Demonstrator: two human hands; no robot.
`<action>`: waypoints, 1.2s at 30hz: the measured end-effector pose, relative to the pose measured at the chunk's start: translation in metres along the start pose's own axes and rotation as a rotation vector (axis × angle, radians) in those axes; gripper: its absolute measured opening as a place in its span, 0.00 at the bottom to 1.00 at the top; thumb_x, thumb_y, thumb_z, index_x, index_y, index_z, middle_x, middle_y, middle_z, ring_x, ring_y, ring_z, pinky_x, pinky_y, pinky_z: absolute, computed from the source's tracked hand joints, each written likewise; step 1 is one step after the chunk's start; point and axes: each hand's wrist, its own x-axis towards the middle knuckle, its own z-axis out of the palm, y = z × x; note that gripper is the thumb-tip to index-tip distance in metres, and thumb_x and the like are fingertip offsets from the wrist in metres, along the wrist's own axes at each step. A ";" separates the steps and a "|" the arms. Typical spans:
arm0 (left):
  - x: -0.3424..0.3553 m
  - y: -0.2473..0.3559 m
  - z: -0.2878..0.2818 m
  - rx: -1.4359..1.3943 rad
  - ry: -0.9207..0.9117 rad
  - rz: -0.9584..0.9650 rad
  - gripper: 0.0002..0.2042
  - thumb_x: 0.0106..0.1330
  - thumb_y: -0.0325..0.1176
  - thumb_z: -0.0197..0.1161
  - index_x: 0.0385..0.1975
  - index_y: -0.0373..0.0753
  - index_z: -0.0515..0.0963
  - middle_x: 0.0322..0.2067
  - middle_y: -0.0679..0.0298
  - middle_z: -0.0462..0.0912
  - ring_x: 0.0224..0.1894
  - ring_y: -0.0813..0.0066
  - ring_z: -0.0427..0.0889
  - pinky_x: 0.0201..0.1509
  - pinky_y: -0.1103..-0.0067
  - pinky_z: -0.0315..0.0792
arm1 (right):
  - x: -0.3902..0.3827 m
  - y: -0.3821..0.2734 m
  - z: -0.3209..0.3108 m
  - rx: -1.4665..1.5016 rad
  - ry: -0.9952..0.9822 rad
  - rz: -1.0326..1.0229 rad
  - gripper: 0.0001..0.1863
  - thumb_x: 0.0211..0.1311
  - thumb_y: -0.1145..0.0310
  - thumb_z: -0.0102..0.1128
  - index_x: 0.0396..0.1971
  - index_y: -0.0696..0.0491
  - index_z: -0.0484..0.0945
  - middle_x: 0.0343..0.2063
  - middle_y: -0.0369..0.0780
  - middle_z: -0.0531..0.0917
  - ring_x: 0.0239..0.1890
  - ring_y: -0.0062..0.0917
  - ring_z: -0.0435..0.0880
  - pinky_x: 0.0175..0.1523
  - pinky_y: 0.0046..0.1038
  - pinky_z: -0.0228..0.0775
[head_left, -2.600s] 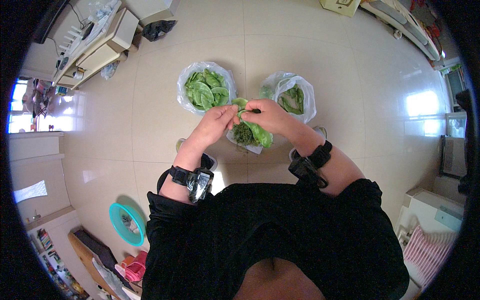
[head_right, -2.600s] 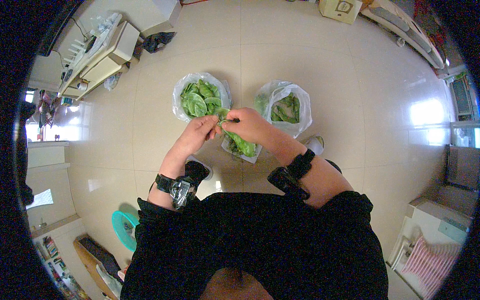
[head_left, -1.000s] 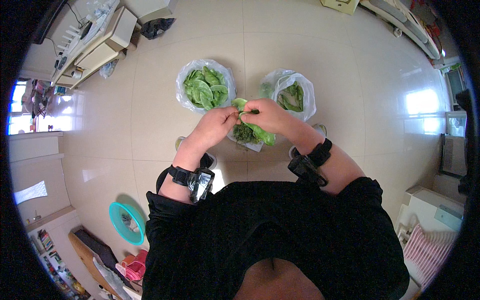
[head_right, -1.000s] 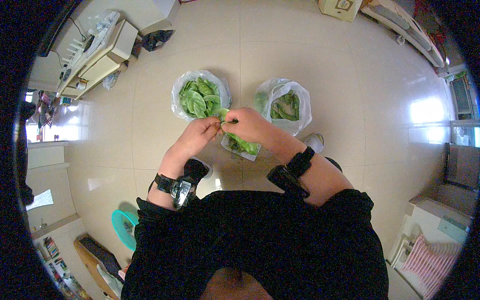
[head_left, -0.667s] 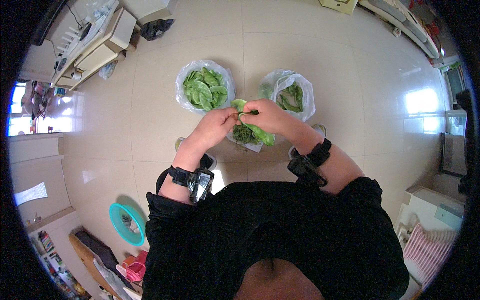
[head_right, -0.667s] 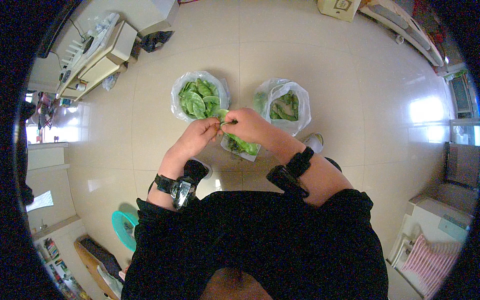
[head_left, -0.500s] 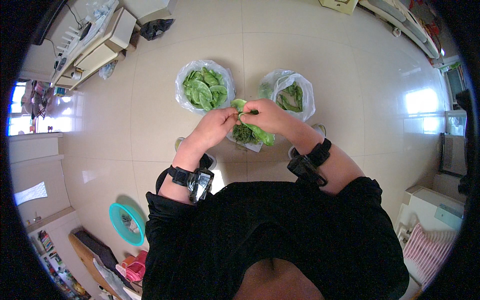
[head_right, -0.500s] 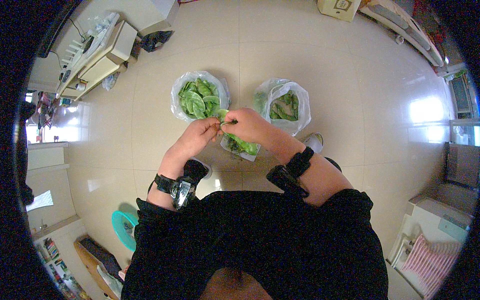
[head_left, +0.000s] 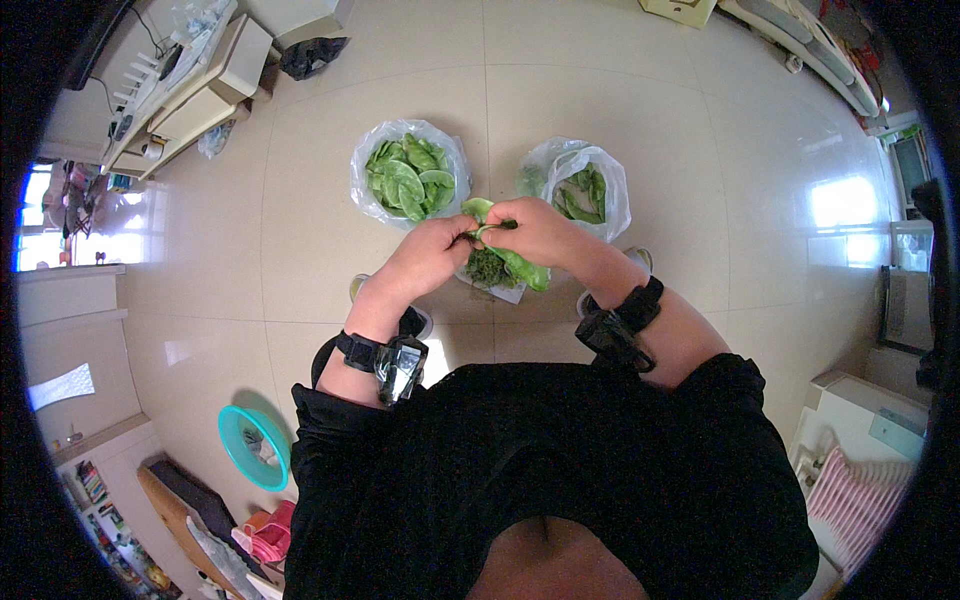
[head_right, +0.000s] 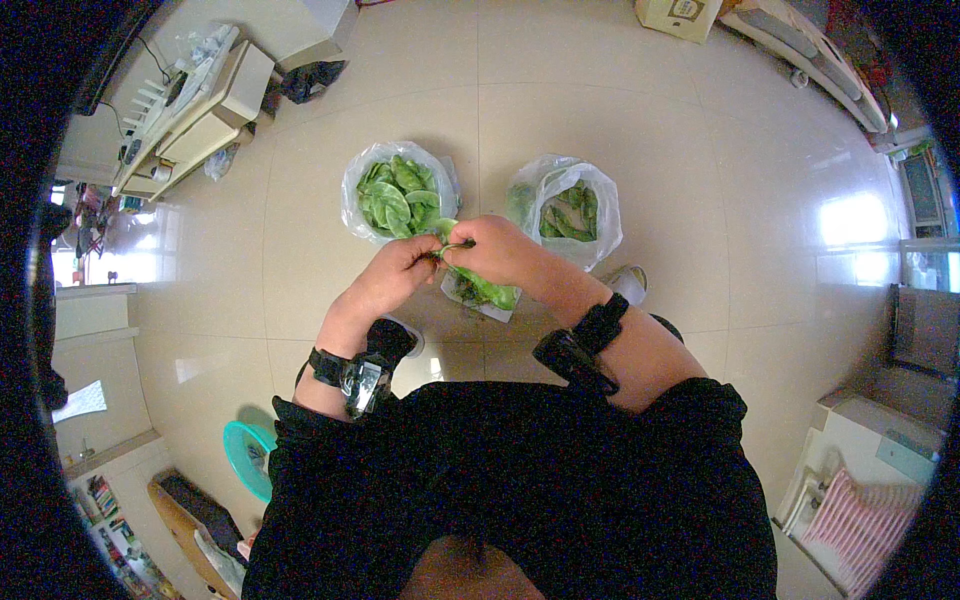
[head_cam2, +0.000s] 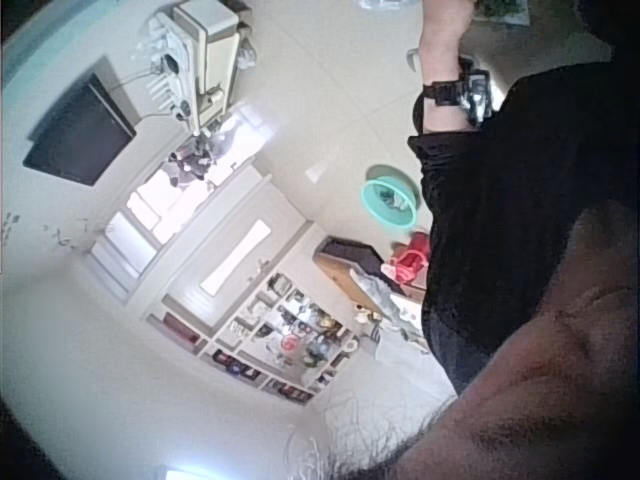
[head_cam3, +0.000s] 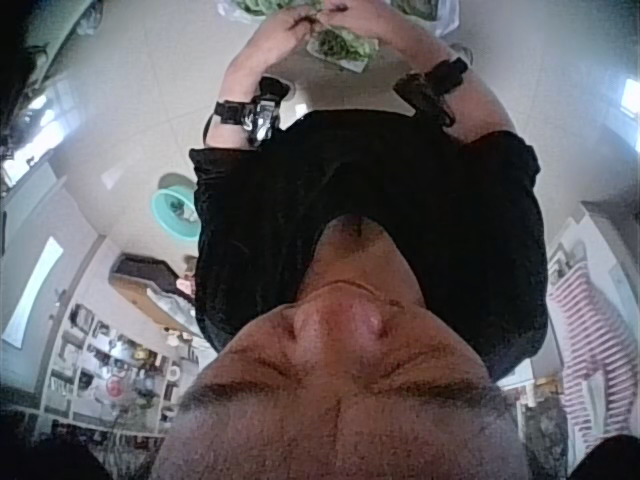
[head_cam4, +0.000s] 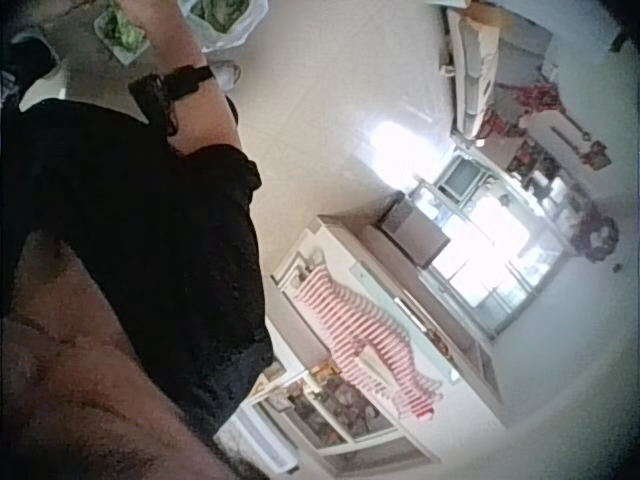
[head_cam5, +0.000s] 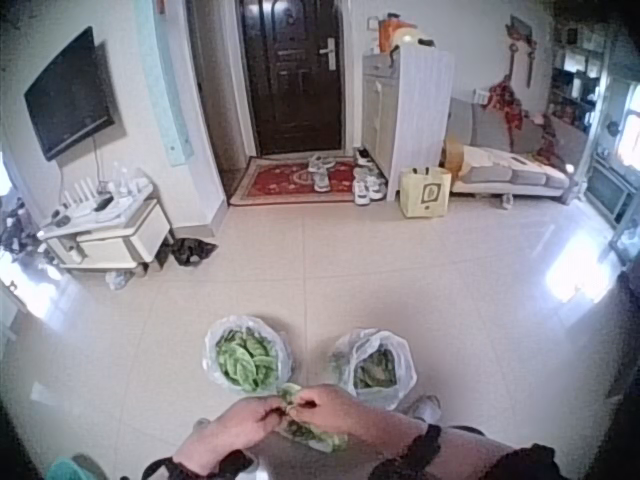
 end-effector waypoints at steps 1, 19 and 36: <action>0.000 0.000 0.000 0.012 -0.007 -0.014 0.09 0.63 0.27 0.53 0.39 0.32 0.77 0.31 0.50 0.83 0.35 0.55 0.82 0.41 0.68 0.74 | 0.000 0.000 0.000 0.000 0.000 0.003 0.15 0.54 0.57 0.67 0.31 0.56 0.81 0.24 0.49 0.82 0.28 0.39 0.82 0.36 0.37 0.73; -0.001 0.004 -0.002 -0.026 -0.011 -0.070 0.12 0.68 0.31 0.49 0.40 0.32 0.77 0.25 0.57 0.79 0.30 0.65 0.79 0.38 0.72 0.72 | 0.002 0.004 0.002 0.000 -0.018 0.045 0.15 0.55 0.58 0.67 0.33 0.56 0.82 0.25 0.48 0.83 0.28 0.36 0.83 0.36 0.35 0.73; -0.001 0.004 -0.002 -0.037 -0.019 -0.066 0.10 0.69 0.29 0.48 0.39 0.33 0.77 0.25 0.64 0.77 0.30 0.74 0.75 0.38 0.77 0.69 | 0.001 0.003 0.002 0.009 -0.011 0.031 0.16 0.55 0.58 0.67 0.32 0.56 0.81 0.26 0.48 0.83 0.29 0.38 0.83 0.37 0.36 0.74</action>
